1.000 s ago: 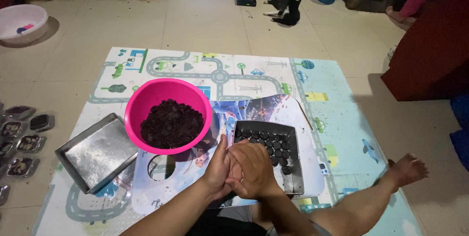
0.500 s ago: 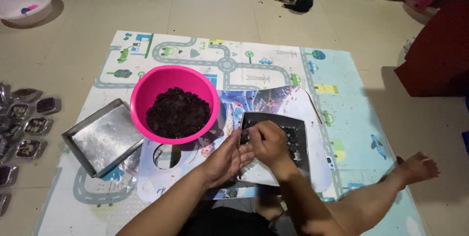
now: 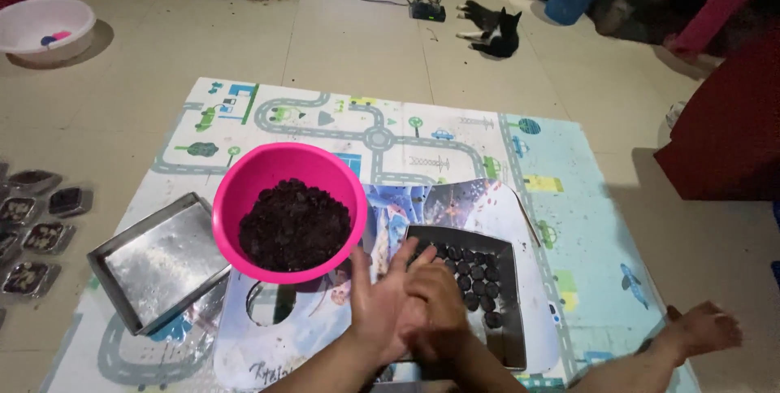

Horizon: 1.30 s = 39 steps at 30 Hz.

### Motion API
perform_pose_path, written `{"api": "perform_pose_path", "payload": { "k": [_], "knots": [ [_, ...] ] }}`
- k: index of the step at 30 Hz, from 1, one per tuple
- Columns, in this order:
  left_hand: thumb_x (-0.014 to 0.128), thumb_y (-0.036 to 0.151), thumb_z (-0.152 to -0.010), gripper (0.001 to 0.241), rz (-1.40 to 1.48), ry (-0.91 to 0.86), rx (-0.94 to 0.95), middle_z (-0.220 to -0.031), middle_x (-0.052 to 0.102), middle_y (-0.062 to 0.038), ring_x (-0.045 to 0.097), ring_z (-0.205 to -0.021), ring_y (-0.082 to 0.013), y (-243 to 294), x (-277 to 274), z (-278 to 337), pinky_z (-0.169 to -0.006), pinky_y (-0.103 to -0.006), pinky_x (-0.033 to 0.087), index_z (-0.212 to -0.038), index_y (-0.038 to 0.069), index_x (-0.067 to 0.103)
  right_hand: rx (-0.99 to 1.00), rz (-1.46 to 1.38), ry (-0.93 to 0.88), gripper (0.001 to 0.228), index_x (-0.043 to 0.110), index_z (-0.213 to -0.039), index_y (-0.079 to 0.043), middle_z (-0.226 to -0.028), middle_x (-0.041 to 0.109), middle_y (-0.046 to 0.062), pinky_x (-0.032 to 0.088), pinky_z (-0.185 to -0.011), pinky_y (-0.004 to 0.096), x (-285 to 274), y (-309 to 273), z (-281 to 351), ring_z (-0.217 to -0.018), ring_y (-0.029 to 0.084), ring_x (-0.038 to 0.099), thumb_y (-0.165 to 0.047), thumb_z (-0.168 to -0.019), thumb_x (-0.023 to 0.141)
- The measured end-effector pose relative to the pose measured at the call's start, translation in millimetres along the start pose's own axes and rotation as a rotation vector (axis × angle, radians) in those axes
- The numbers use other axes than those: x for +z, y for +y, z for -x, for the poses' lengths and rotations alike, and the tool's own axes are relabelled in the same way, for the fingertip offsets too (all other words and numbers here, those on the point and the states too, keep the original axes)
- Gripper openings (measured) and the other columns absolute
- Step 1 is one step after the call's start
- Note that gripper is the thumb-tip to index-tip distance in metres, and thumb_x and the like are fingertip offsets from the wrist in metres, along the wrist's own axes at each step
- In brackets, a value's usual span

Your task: The person portions the chocolate mixture and rolls it into small balls before placing them into a tray.

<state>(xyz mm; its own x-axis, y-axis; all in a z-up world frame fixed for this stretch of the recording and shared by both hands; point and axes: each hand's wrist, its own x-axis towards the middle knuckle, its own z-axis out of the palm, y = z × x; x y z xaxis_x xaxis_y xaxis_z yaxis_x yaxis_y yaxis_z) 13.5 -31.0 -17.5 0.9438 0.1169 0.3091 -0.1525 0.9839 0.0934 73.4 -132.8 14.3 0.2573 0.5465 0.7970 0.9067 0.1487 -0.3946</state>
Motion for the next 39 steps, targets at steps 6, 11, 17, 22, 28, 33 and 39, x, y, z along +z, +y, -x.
{"api": "perform_pose_path", "payload": {
  "k": [6,11,17,22,28,33,39],
  "knots": [
    [0.037,0.054,-0.103,0.075,-1.229,-0.004,0.041,-0.161,0.035,-0.022,0.032,-0.152,-0.0368,41,1,-41,-0.121,-0.0494,0.025,-0.155,0.001,0.027,-0.273,-0.166,0.149,0.027,0.034,-0.064,-0.018,-0.057,0.033,-0.003,0.025,-0.042,0.031,-10,72,-13,-0.048,0.012,0.026,0.0,-0.082,0.041],
    [0.036,0.042,-0.107,0.057,-1.41,0.132,0.295,-0.14,0.06,-0.021,0.05,-0.139,-0.0363,51,-48,-75,-0.118,-0.0471,0.033,-0.138,0.0,0.058,0.468,-0.329,0.081,0.01,0.053,-0.084,-0.004,-0.073,0.059,0.016,0.038,-0.052,0.037,27,139,-2,-0.061,0.03,0.051,-0.001,-0.093,0.052],
    [0.026,0.057,-0.106,0.074,-1.211,0.277,0.391,-0.132,0.063,-0.018,0.056,-0.127,-0.0262,48,-104,-98,-0.11,-0.0422,0.042,-0.138,0.0,0.059,0.726,-0.573,0.118,0.026,0.043,-0.126,0.0,-0.109,0.071,0.014,0.063,-0.067,0.025,52,158,-31,-0.078,0.016,0.073,0.001,-0.101,0.049],
    [0.026,0.059,-0.106,0.072,-1.103,0.402,0.363,-0.115,0.07,-0.008,0.063,-0.104,-0.0132,46,-146,-113,-0.095,-0.0291,0.049,-0.138,0.003,0.06,0.563,0.044,-0.002,0.011,0.074,-0.093,-0.015,-0.072,0.076,0.006,0.055,-0.051,0.035,45,170,-19,-0.063,0.025,0.073,-0.023,-0.098,0.068],
    [0.027,0.055,-0.107,0.071,-1.083,0.392,0.338,-0.108,0.074,-0.018,0.068,-0.1,-0.0199,43,-160,-108,-0.091,-0.0338,0.055,-0.133,0.0,0.064,0.548,0.203,-0.163,0.042,0.063,-0.059,-0.021,-0.053,0.062,0.005,0.052,-0.052,0.04,44,150,-33,-0.057,0.031,0.066,-0.043,-0.095,0.066],
    [0.032,0.057,-0.104,0.071,-1.099,0.329,0.381,-0.106,0.066,-0.004,0.061,-0.095,-0.0081,36,-140,-106,-0.088,-0.0246,0.051,-0.145,0.005,0.055,0.516,0.034,-0.184,0.01,0.059,-0.1,-0.009,-0.078,0.061,0.02,0.05,-0.066,0.053,42,161,-21,-0.077,0.045,0.065,-0.009,-0.091,0.063],
    [0.055,0.027,-0.103,0.052,-1.088,0.282,0.414,-0.113,0.071,-0.018,0.068,-0.099,-0.0207,36,-167,-108,-0.089,-0.0362,0.056,-0.144,-0.005,0.051,0.6,0.2,-0.394,0.042,0.06,-0.133,-0.007,-0.1,0.072,0.029,0.056,-0.071,0.062,34,141,-39,-0.09,0.05,0.07,-0.009,-0.092,0.065]
  ]
}}
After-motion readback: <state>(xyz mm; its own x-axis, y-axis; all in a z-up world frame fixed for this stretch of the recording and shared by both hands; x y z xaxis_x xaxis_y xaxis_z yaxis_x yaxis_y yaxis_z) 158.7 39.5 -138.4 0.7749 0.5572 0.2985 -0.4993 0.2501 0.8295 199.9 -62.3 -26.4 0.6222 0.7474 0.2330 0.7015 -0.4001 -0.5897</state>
